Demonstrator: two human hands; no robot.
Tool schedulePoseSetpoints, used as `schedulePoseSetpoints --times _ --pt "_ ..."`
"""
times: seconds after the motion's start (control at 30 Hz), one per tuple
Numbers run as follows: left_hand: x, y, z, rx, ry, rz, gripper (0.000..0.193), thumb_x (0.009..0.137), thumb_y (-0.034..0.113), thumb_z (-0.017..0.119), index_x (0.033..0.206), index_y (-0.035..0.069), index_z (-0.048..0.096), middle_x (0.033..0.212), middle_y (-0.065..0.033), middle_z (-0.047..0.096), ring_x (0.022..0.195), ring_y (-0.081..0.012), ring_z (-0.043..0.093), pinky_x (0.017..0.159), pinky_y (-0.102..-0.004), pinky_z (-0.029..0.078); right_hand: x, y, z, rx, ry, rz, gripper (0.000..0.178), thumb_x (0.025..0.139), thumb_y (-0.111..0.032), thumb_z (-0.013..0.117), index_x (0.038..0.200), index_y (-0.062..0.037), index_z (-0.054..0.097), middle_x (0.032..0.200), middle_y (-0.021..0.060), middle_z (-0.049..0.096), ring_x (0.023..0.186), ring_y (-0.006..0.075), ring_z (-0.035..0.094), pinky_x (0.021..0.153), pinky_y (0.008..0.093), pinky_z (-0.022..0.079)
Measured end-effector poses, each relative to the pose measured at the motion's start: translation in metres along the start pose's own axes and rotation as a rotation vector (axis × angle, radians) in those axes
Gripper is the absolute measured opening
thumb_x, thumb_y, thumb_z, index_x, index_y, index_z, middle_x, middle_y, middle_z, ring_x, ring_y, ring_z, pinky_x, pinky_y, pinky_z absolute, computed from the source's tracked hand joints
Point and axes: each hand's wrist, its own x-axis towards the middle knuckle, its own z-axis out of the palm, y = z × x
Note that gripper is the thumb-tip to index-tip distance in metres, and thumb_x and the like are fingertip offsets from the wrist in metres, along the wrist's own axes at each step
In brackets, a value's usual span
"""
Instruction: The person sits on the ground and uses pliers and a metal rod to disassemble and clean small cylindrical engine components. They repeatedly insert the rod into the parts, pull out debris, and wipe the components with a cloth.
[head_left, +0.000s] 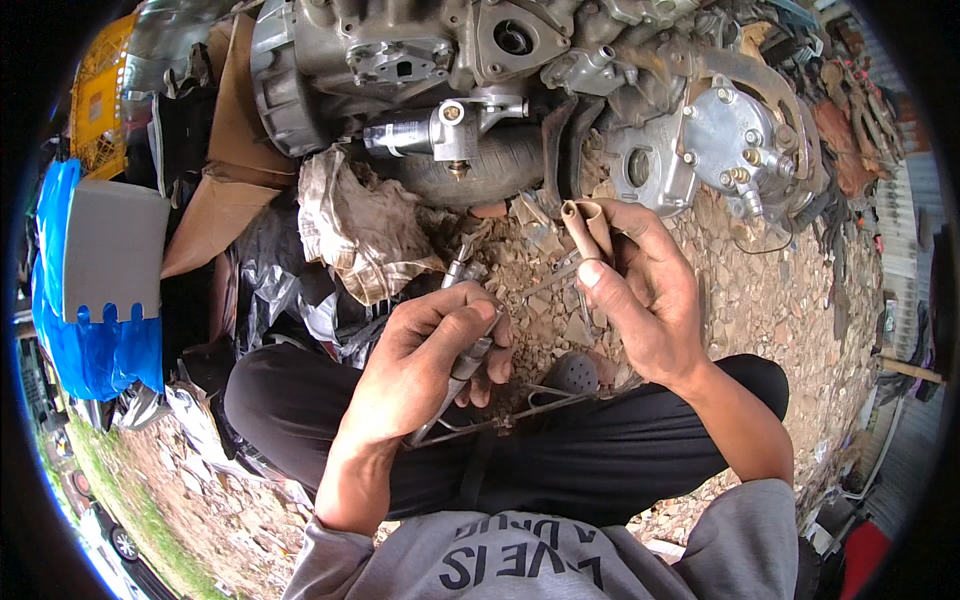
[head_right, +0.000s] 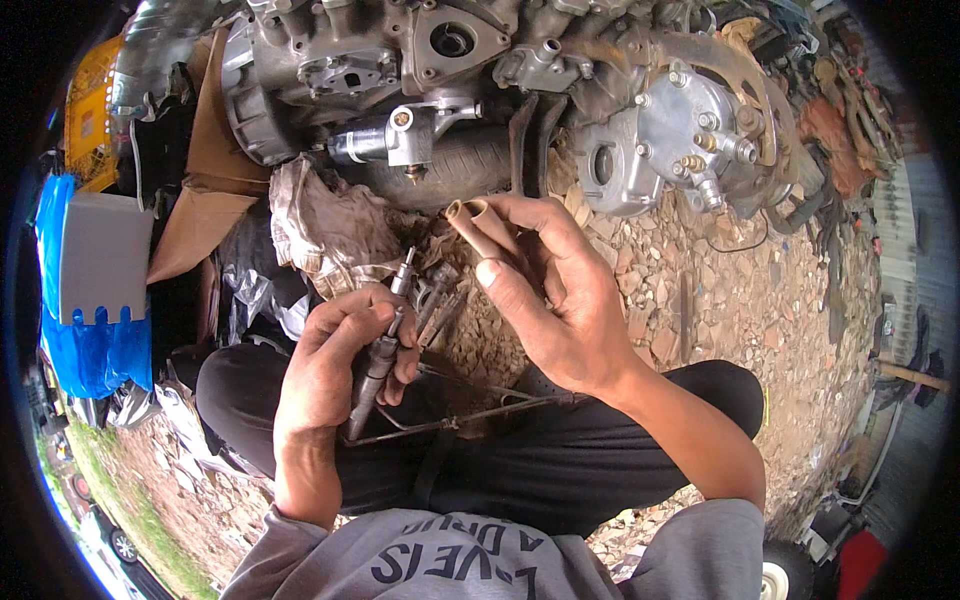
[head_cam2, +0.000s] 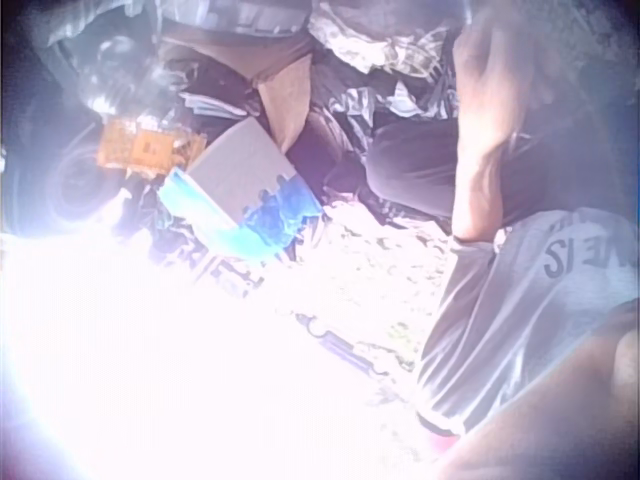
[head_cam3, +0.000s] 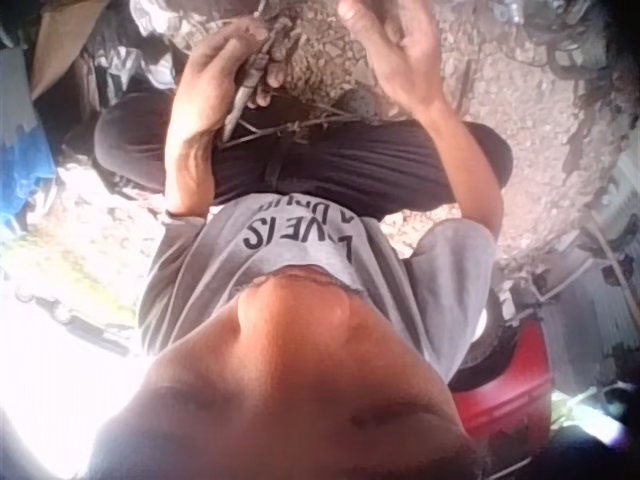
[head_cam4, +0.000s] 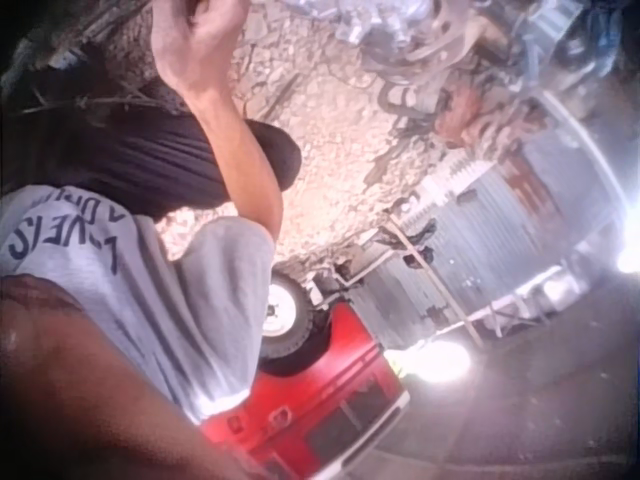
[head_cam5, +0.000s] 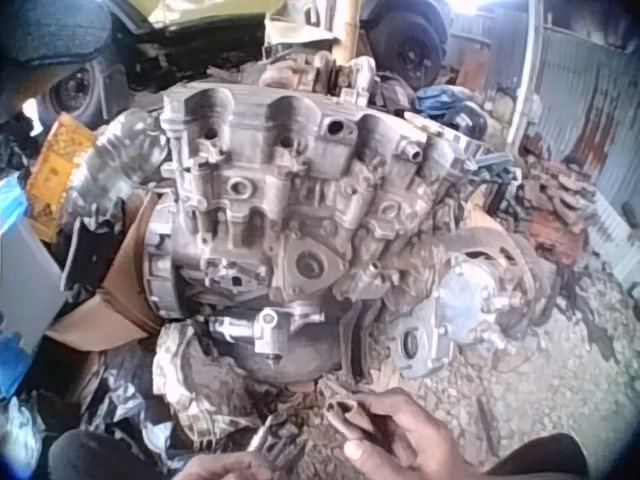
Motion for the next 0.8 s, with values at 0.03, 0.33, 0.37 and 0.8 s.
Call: schedulePoseSetpoints --times 0.03,0.33,0.37,0.8 --pt "-0.002 0.001 0.001 -0.032 -0.001 0.012 0.030 0.105 0.025 0.050 0.092 0.002 0.063 0.068 -0.0030 0.060 0.054 -0.0081 0.054 0.048 -0.0211 0.043 -0.001 0.001 0.000 -0.017 -0.018 -0.028 0.039 0.100 -0.004 0.056 0.136 0.0043 0.044 0.134 0.0141 0.054 0.128 0.0208 0.055 0.105 0.0308 0.046" --pt "-0.013 0.017 0.003 0.041 0.013 -0.109 0.038 0.109 0.034 0.046 0.092 0.003 0.058 0.055 -0.0044 0.054 0.042 -0.0084 0.050 0.038 -0.0215 0.039 0.001 0.008 0.008 -0.015 -0.033 -0.010 0.035 0.101 -0.005 0.055 0.133 0.0061 0.048 0.127 0.0136 0.055 0.123 0.0202 0.057 0.102 0.0310 0.047" --pt "-0.013 0.013 0.001 0.067 0.016 -0.092 0.037 0.109 0.035 0.044 0.093 0.004 0.057 0.052 -0.0047 0.054 0.039 -0.0095 0.049 0.037 -0.0220 0.039 0.001 0.007 0.008 -0.034 -0.040 -0.015 0.035 0.102 -0.008 0.055 0.133 0.0075 0.048 0.125 0.0136 0.055 0.119 0.0190 0.058 0.100 0.0306 0.049" --pt "0.006 0.008 0.005 0.039 0.086 -0.147 0.056 0.109 0.052 0.025 0.108 0.004 0.054 0.064 -0.0148 0.067 0.041 -0.0161 0.057 0.037 -0.0228 0.041 0.002 0.007 0.006 -0.269 -0.226 -0.154 0.021 0.097 -0.012 0.065 0.112 0.0017 0.064 0.099 0.0093 0.057 0.089 0.0185 0.058 0.078 0.0323 0.051"
